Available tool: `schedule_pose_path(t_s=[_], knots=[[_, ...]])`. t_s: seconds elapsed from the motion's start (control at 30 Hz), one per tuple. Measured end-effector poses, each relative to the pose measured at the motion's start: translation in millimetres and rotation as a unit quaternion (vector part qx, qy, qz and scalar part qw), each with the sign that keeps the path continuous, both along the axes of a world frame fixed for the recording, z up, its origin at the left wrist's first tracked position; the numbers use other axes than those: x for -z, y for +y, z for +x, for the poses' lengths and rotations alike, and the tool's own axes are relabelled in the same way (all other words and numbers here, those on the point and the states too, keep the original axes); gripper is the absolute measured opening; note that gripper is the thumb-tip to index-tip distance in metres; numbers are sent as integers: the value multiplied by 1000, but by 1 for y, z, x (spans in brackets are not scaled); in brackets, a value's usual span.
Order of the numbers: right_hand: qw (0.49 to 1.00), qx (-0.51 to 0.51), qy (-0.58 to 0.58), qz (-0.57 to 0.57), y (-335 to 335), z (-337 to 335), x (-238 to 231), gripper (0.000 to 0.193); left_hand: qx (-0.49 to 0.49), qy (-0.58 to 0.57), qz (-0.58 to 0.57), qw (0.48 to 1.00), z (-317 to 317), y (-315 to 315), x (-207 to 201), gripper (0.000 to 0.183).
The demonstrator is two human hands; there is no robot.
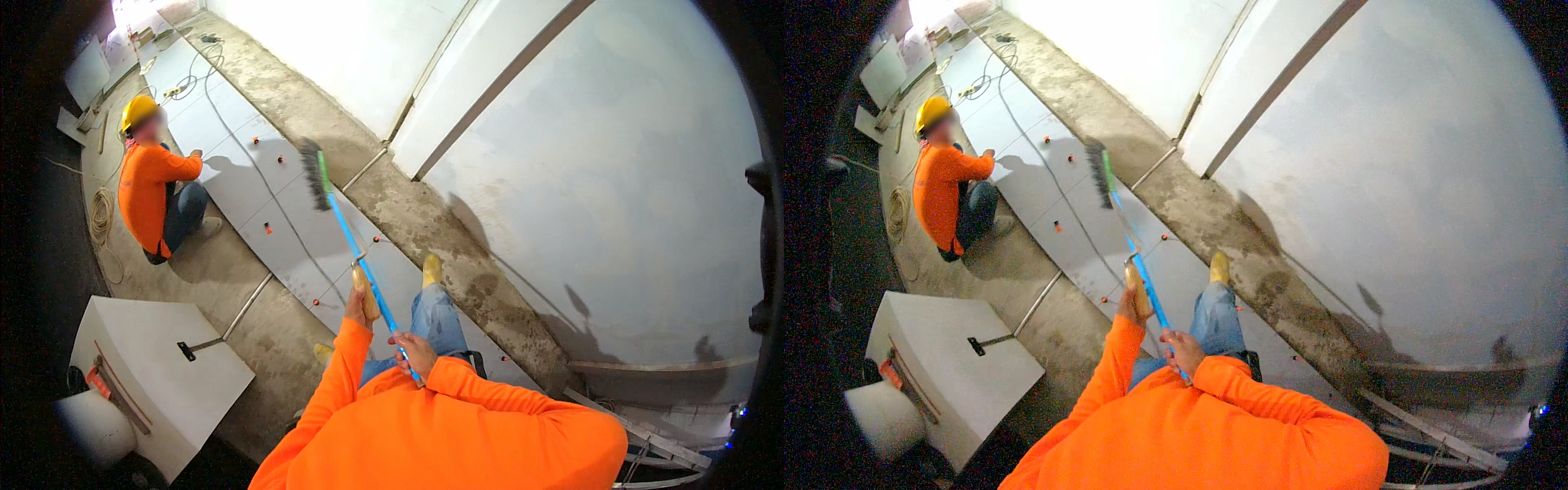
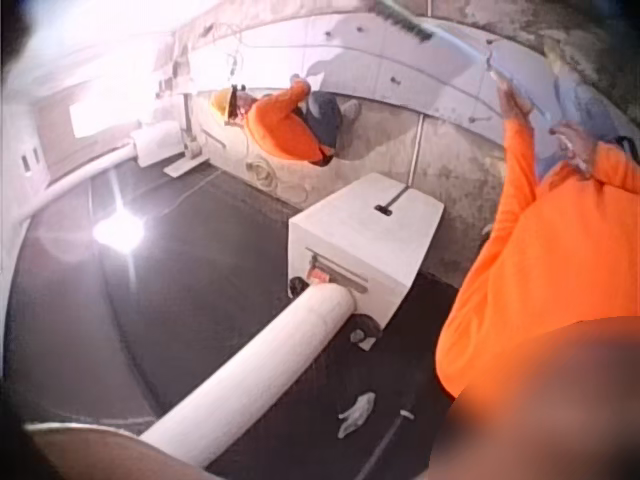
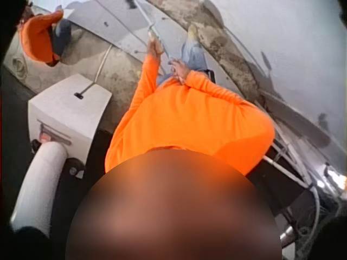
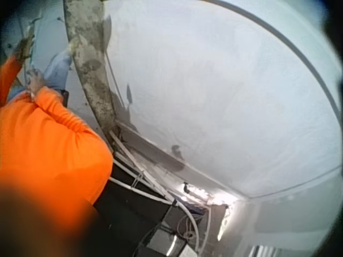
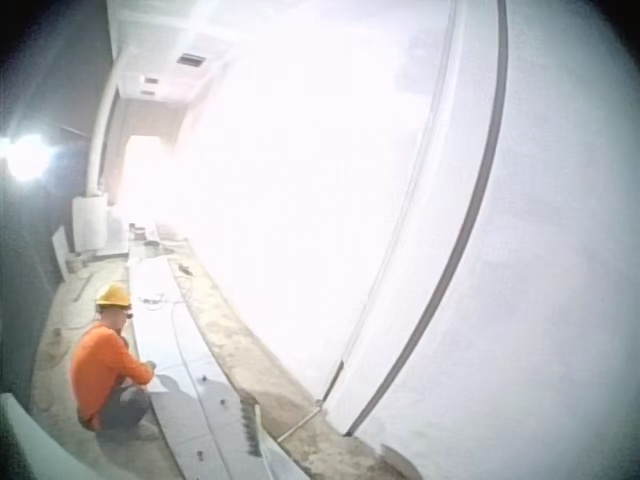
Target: The person pours water from a bucket onto the floor, then sweeps the area with a broom. They place a metal straightedge on the floor and use a hammer to tap it into position, then use a trowel to spread material along the edge. Another worker is visible nearby working on the same wall.
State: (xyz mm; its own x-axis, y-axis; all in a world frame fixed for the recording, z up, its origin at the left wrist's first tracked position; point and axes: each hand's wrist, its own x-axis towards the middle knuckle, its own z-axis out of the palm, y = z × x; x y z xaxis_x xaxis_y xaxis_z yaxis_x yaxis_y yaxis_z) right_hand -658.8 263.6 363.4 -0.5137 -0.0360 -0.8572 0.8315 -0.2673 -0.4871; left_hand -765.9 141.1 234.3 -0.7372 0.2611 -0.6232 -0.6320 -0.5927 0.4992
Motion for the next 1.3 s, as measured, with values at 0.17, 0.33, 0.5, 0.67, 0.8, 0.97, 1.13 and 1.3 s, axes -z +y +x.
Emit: schedule_pose_path(t_s=[0.17, 0.33, 0.5, 0.67, 0.8, 0.97, 1.13, 1.3], knots=[[996, -84, 36, -9, 48, -82, 20, 55, -17, 61, -79, 995, -106, 61, 31, 49], [968, -131, 176, 121, 178, -285, 83, 68, -117, 151, -215, 958, -236, 164, 47, 43], [968, -197, 127, -91, 291, -491, 135, 69, -107, 138, -314, 933, -354, 293, 57, 46], [950, -236, 198, 52, 342, -552, 130, 69, -174, 118, -320, 924, -406, 365, 51, 48], [953, -226, 202, -16, 362, -604, 114, 70, -180, 123, -305, 927, -457, 375, 28, 46], [899, -292, 266, 189, 374, -666, 106, 75, -172, 109, -275, 940, -541, 338, -13, 39], [893, -364, 133, 228, 353, -737, 122, 84, -191, 100, -252, 943, -651, 280, -27, 39], [895, -383, 109, 200, 308, -797, 111, 79, -169, 118, -319, 925, -740, 215, -46, 37]])
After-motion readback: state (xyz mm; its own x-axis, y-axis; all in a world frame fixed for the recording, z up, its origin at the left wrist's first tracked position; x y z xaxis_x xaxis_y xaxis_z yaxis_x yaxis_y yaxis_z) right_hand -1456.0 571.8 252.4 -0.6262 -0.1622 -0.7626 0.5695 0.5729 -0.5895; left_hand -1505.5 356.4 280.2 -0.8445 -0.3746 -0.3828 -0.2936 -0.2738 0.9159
